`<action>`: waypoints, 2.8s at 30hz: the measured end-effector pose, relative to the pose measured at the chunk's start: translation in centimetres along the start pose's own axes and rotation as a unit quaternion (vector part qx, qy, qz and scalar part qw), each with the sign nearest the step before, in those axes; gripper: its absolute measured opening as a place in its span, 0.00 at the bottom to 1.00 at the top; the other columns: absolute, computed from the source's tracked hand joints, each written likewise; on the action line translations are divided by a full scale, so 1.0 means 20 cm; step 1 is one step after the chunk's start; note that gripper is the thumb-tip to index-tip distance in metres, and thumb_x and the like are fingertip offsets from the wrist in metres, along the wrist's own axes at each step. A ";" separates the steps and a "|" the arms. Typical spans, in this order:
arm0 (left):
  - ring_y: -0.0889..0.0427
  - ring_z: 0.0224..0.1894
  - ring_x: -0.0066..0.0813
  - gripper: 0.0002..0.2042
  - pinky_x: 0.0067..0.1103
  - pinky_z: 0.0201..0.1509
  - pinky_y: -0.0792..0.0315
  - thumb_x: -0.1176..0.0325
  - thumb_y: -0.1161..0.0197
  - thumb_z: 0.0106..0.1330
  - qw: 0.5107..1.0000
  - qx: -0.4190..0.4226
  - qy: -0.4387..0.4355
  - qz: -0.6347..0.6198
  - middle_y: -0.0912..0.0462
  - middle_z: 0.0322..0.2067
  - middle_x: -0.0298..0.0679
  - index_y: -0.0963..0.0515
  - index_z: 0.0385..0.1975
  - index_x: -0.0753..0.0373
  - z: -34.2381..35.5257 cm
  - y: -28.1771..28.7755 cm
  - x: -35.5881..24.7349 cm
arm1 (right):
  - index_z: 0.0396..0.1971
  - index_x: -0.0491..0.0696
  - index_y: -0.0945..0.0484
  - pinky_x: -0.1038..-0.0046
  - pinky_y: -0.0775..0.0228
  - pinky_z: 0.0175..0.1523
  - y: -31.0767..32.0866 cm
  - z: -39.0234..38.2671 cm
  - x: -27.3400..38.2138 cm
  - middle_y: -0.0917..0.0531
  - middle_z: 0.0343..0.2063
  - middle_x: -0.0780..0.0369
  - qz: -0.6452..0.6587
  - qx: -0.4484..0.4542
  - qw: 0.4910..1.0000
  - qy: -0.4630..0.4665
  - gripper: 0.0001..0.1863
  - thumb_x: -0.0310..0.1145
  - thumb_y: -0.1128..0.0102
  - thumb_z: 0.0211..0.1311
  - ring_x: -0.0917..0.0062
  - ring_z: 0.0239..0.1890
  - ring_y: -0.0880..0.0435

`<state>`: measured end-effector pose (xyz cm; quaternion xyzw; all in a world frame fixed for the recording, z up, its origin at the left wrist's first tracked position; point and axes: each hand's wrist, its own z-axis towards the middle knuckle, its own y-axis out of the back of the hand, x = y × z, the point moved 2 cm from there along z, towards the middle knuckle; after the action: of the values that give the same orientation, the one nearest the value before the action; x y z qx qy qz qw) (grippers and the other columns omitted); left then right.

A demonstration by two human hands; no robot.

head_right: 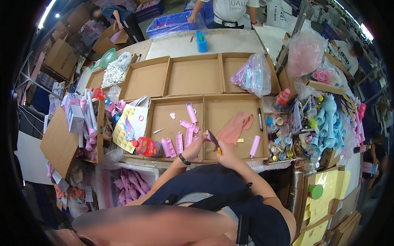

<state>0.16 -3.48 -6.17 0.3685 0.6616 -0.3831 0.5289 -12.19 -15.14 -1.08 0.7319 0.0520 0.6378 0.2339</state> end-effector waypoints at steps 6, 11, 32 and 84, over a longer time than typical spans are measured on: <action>0.38 0.55 0.28 0.33 0.28 0.63 0.51 0.45 0.78 0.68 0.972 0.086 0.081 -0.201 0.37 0.56 0.36 0.25 0.35 0.63 -0.01 -0.02 0.08 | 0.28 0.42 0.33 0.73 0.33 0.31 0.03 0.02 -0.05 0.26 0.21 0.59 0.113 0.015 0.993 -0.027 0.06 0.24 0.48 0.49 0.75 0.24 0.26; 0.51 0.65 0.28 0.34 0.28 0.66 0.56 0.43 0.78 0.67 0.939 0.152 0.002 -0.309 0.51 0.64 0.39 0.26 0.37 0.64 -0.07 -0.08 -0.04 | 0.28 0.42 0.33 0.71 0.33 0.33 0.06 0.05 -0.09 0.25 0.23 0.54 0.012 -0.058 0.996 -0.070 0.06 0.25 0.48 0.49 0.68 0.26 0.24; 0.49 0.62 0.27 0.28 0.25 0.64 0.55 0.46 0.67 0.68 0.989 -0.089 -0.068 -0.100 0.41 0.58 0.37 0.39 0.58 0.59 -0.04 -0.02 -0.16 | 0.31 0.41 0.32 0.65 0.33 0.36 -0.03 0.02 -0.15 0.25 0.25 0.51 -0.070 -0.014 0.991 -0.116 0.09 0.25 0.48 0.47 0.59 0.31 0.23; 0.26 0.45 0.25 0.14 0.21 0.47 0.33 0.57 0.52 0.67 0.947 -0.134 0.180 -0.227 0.23 0.41 0.36 0.29 0.41 0.62 -0.17 0.13 0.32 | 0.49 0.50 0.31 0.64 0.33 0.46 0.00 0.06 -0.80 0.26 0.39 0.54 -0.375 0.065 0.924 -0.045 0.25 0.27 0.44 0.46 0.59 0.42 0.26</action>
<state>-0.06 1.29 -12.34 0.1966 0.8575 -0.3279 0.3442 -13.93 -21.38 -15.72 0.7006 0.3535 0.4650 0.4098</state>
